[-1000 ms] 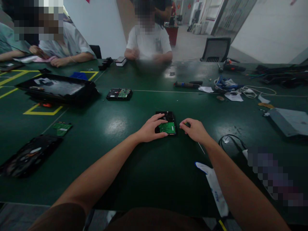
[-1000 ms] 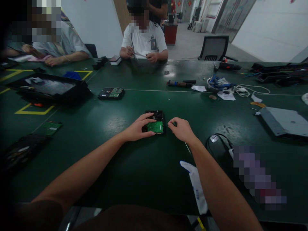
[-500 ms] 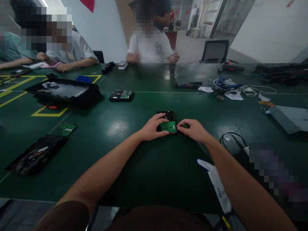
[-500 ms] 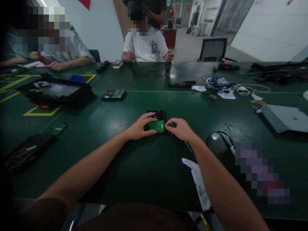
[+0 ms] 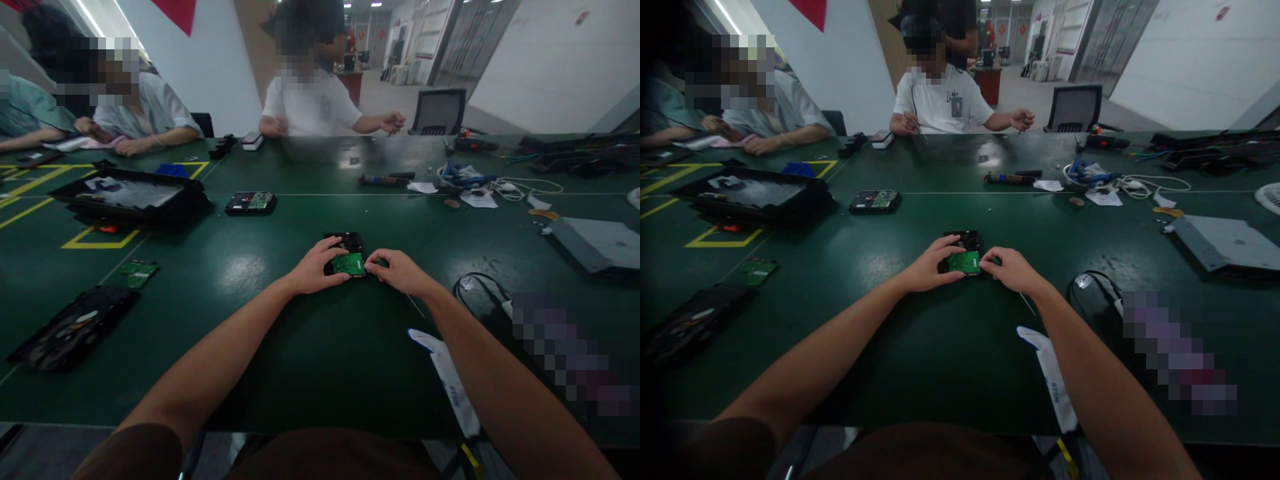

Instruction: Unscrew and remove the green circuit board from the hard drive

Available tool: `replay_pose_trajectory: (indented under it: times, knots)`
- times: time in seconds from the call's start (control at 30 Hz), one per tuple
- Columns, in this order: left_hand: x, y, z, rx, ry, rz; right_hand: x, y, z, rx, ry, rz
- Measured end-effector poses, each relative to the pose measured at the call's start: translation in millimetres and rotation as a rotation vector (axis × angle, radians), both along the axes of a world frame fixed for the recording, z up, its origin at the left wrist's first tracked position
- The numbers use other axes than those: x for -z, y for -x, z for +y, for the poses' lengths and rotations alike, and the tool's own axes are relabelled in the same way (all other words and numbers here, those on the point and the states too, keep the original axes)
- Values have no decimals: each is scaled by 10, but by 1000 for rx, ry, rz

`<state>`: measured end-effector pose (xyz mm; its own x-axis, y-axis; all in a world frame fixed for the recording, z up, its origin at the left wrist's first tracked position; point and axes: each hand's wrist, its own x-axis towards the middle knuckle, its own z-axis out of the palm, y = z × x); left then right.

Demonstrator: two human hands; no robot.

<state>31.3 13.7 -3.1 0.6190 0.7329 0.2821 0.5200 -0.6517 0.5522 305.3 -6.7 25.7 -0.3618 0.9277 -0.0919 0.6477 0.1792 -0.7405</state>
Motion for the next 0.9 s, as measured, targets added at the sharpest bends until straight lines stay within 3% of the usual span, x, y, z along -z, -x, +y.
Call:
replay_pose_trajectory:
  times: [0.7, 0.9]
  knots:
    - [-40, 54, 14, 32, 75, 20, 190, -51, 80, 170, 170, 238]
    - [-127, 78, 16, 16, -2, 189, 204, -71, 88, 162, 194, 284]
